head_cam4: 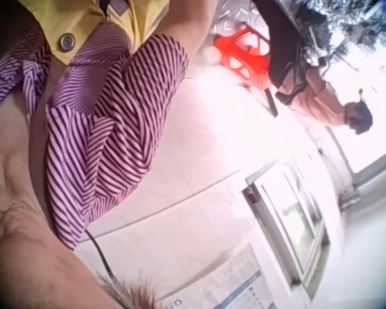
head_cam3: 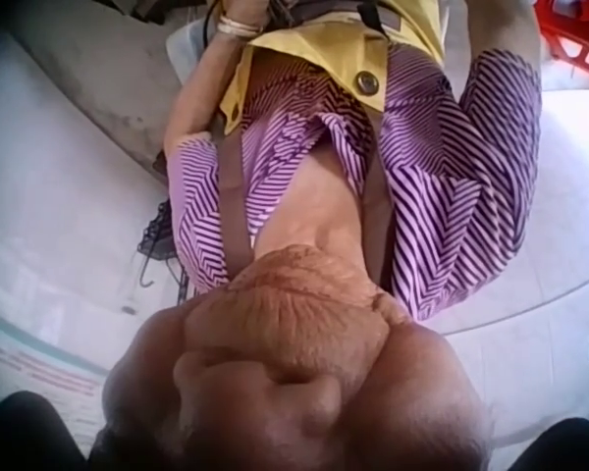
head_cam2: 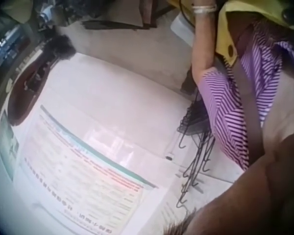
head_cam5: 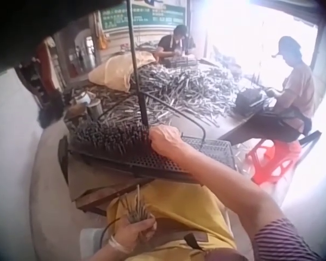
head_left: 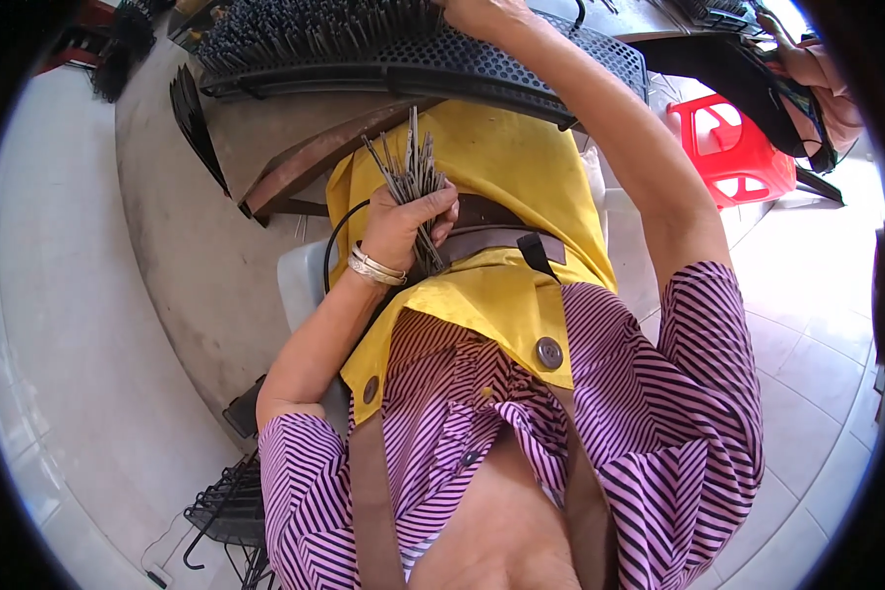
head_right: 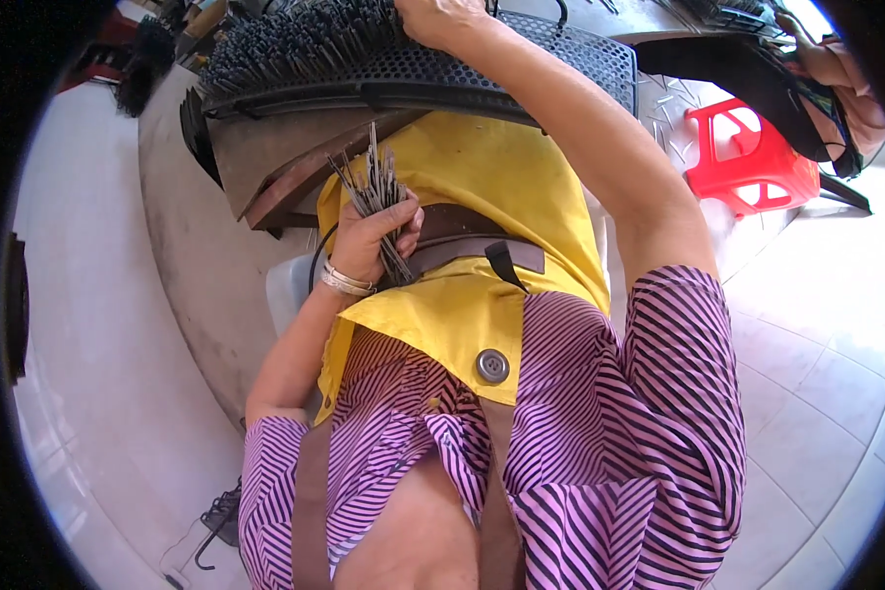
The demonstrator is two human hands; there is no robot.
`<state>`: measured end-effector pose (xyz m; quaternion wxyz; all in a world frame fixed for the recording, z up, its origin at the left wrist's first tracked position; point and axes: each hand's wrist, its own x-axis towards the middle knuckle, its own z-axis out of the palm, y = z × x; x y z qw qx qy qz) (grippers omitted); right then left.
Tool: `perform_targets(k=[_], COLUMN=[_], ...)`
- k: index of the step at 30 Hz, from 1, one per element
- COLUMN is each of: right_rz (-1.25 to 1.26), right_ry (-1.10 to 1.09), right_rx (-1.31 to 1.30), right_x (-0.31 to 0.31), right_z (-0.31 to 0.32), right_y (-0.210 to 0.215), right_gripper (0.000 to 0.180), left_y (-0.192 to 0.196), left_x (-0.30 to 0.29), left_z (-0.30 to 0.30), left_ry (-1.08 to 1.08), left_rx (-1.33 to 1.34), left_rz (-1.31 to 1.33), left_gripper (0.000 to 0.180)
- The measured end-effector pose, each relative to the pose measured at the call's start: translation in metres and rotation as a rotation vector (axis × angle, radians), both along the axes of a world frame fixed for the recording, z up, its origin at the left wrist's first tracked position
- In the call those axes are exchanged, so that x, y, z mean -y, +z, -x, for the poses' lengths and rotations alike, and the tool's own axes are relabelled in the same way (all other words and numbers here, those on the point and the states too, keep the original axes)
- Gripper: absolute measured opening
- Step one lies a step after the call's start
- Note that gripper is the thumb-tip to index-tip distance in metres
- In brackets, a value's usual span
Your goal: Sorting and placing thin metal rods into a slotted template board.
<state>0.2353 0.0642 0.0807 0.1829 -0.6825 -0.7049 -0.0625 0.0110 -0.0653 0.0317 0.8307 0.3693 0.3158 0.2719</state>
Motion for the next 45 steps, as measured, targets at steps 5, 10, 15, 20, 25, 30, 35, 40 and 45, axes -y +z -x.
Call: perform_targets(k=[5, 10, 15, 20, 25, 30, 35, 40, 45], right_rz=[0.004, 0.424, 0.448, 0.422, 0.391, 0.141, -0.251, -0.269, -0.332], right_ry=[-0.053, 0.215, 0.422, 0.239, 0.228, 0.112, 0.114, 0.013, 0.112], right_rx=[-0.122, -1.037, -1.419, -1.474, -1.416, -1.667, -1.272, -1.164, -0.923], right_x=[0.024, 0.095, 0.120, 0.121, 0.116, 0.097, 0.058, 0.032, 0.019], right_z=[0.014, 0.041, 0.057, 0.045, 0.035, 0.014, 0.001, 0.011, 0.013], right_y=[0.010, -0.004, -0.020, -0.018, -0.008, 0.002, -0.010, -0.019, -0.030], right_gripper=[0.023, 0.034, 0.025, 0.011, 0.010, 0.009, 0.016, 0.007, 0.006], left_y=[0.000, -0.005, -0.001, -0.001, -0.006, -0.014, -0.015, -0.013, -0.013], left_x=[-0.002, -0.002, -0.002, -0.003, -0.003, -0.004, -0.005, -0.004, -0.005], left_z=[0.000, 0.004, 0.003, 0.002, 0.002, 0.005, 0.004, 0.004, 0.004], left_ry=[-0.021, -0.012, -0.143, -0.121, -0.110, -0.005, 0.028, 0.045, 0.039], left_rx=[0.000, 0.034, 0.089, 0.019, -0.010, 0.007, 0.010, 0.009, 0.021], left_rz=[-0.001, 0.003, -0.017, -0.028, -0.068, 0.074, 0.098, 0.120, 0.114], left_gripper=[0.009, 0.009, 0.013, 0.011, 0.019, 0.021, 0.021, 0.021, 0.020])
